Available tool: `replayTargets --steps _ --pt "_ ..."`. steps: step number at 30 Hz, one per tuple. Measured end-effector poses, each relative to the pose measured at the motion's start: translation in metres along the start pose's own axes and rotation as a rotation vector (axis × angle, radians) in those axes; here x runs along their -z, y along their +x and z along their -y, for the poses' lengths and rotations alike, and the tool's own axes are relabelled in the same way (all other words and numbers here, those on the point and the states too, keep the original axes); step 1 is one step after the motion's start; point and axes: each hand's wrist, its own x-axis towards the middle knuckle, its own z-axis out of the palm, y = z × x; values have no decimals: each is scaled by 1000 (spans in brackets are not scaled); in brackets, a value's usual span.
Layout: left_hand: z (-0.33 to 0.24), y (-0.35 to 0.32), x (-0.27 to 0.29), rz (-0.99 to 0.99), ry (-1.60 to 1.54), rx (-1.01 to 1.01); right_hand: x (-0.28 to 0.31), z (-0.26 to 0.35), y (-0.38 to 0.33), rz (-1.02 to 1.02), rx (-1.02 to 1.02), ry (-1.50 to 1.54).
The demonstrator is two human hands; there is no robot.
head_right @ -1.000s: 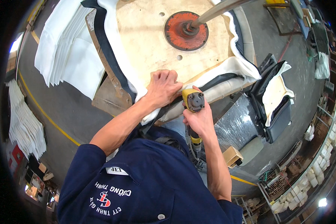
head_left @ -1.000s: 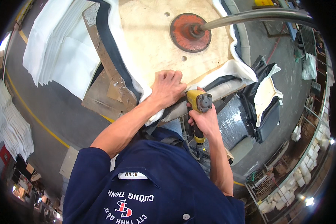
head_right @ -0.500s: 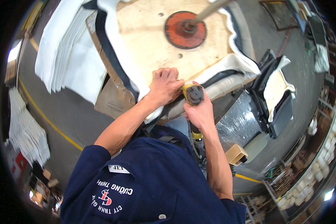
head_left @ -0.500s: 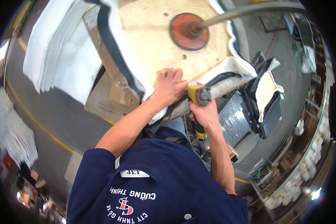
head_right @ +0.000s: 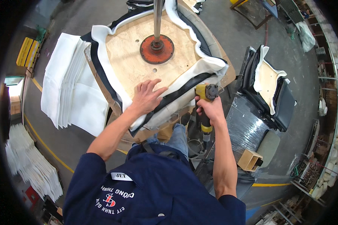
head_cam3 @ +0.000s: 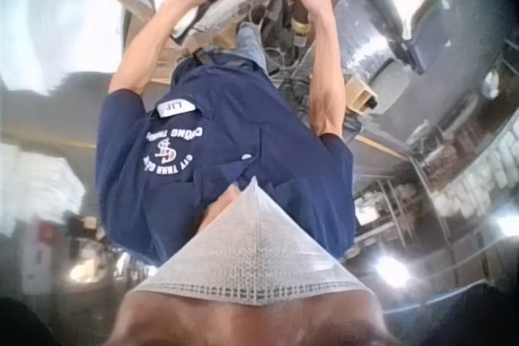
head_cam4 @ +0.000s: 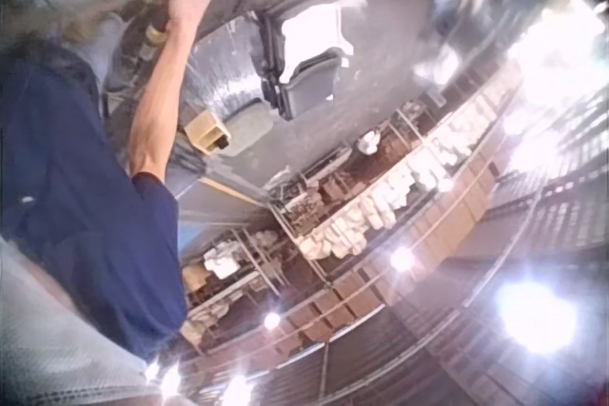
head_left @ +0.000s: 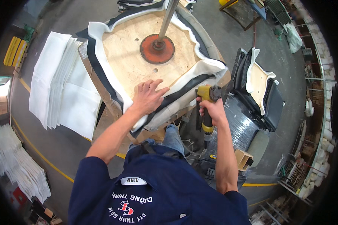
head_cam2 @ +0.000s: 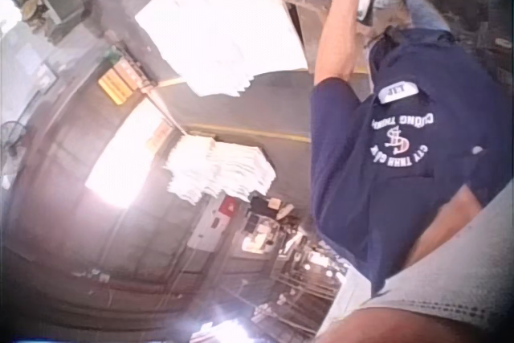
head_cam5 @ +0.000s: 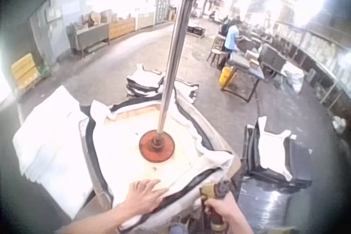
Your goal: The person staples white fabric onto a chair seat base using a pneumatic staple gun, then flips the seat to inspect the black leather side. The person places the finished seat on a stack and picks up a new seat base to continue the process.
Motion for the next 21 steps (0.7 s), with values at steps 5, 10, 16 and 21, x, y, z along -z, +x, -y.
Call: replayTargets --steps 5,10,16,21 --pt "-3 35 -1 177 -24 -473 10 -1 19 4 -10 -1" --pt "6 60 -31 311 -24 -525 1 3 26 42 -47 12" --pt "9 62 -43 391 -75 -453 -15 19 23 55 -60 39" --pt "8 59 -43 389 -131 -399 -25 34 31 94 -122 -97"
